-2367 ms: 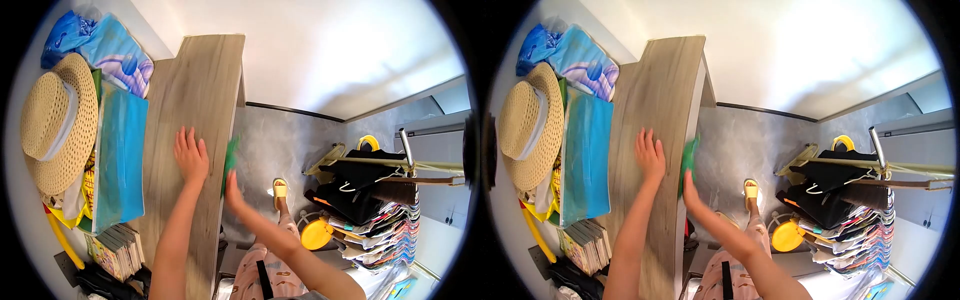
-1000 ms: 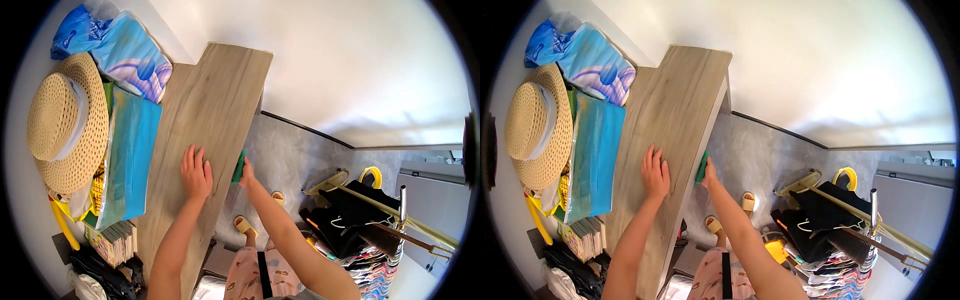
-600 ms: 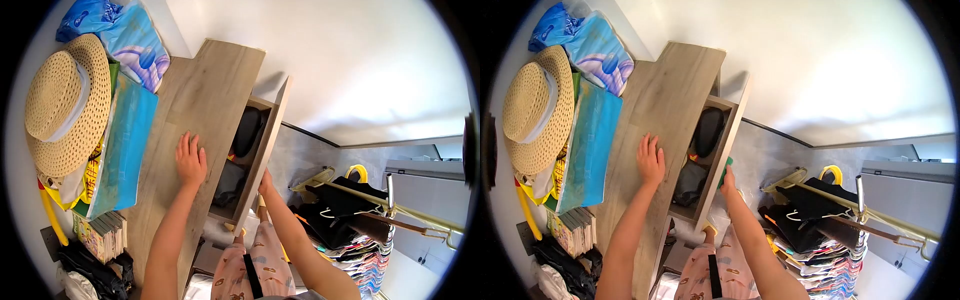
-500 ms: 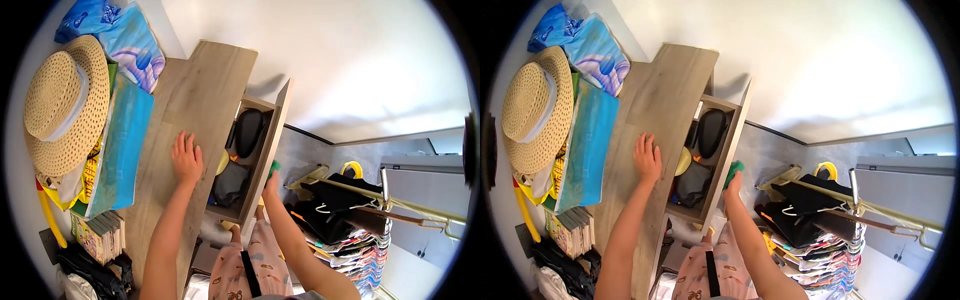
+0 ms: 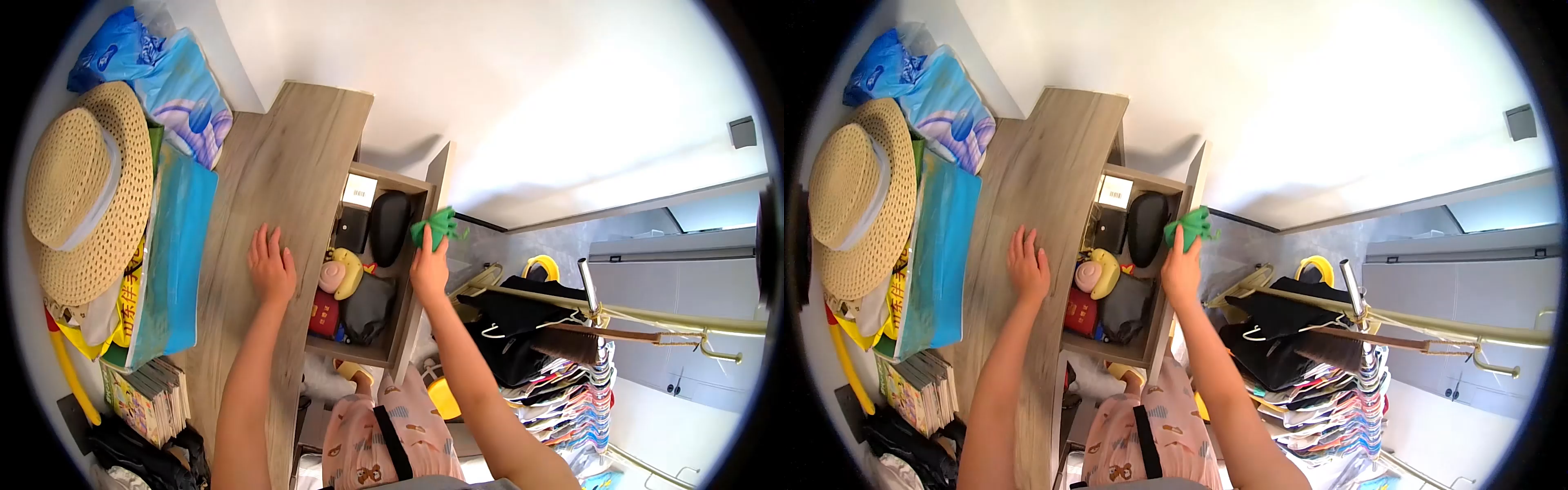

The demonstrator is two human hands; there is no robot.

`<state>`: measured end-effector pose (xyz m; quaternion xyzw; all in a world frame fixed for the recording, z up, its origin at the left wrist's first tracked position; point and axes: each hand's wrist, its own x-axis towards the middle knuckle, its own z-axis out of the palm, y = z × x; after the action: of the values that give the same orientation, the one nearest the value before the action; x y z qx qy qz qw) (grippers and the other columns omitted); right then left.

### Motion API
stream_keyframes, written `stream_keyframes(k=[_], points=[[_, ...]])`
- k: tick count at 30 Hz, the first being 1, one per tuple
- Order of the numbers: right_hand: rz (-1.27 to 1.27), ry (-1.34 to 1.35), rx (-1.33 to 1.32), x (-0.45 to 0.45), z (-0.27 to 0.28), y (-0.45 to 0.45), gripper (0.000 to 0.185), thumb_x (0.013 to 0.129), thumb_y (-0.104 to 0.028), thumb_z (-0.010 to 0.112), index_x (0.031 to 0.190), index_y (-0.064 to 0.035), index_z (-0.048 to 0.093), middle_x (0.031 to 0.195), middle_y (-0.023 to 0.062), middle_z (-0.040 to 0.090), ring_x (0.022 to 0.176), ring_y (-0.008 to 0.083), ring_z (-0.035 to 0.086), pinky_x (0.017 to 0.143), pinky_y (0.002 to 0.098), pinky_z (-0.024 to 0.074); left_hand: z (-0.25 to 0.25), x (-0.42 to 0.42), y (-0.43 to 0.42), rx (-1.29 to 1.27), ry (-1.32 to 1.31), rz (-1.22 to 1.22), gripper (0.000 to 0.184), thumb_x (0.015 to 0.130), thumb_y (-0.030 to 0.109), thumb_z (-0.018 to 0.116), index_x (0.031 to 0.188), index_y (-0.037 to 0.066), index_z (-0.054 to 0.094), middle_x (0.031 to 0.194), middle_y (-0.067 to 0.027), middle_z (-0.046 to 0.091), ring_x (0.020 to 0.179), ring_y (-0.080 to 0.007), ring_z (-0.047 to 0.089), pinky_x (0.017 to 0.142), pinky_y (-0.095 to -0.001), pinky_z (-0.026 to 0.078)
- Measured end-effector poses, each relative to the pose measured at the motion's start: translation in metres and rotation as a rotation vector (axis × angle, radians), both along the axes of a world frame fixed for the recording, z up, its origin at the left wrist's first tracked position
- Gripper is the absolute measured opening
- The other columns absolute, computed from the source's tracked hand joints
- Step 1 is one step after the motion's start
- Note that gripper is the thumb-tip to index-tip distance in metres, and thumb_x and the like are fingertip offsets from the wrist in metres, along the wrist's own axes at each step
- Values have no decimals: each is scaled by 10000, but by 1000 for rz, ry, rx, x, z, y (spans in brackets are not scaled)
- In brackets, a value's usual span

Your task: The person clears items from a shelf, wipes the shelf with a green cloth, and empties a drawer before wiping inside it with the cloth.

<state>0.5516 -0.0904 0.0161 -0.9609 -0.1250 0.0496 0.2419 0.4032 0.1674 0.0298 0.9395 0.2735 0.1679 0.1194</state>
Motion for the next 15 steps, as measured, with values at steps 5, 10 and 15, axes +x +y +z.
stream_keyframes(k=[5, 10, 15], points=[[14, -124, -62, 125, -23, 28, 568, 850, -122, 529, 1378, -204, 339, 1349, 315, 308, 928, 465, 580, 735, 477, 516, 4, 1, 0, -10, -3, -8, 421, 872, 164, 488, 1278, 56, 453, 1390, -160, 376, 1291, -360, 329, 1048, -492, 270], [-27, -2, -132, 191, -11, 51, 596, 813, -72, 527, 1368, -198, 352, 1369, 310, 268, 983, 446, 572, 800, 453, 505, 4, 3, -1, -4, 33, 23, 420, 860, 159, 502, 1265, 59, 460, 1387, -152, 381, 1288, -366, 333, 1045, -496, 276], [4, -36, -64, 179, -18, 37, 586, 803, -61, 539, 1351, -195, 379, 1387, 288, 255, 1074, 446, 518, 858, 459, 475, 6, 2, -4, -17, 17, 32, 411, 859, 157, 506, 1256, 60, 468, 1386, -147, 384, 1289, -359, 336, 1044, -492, 284]])
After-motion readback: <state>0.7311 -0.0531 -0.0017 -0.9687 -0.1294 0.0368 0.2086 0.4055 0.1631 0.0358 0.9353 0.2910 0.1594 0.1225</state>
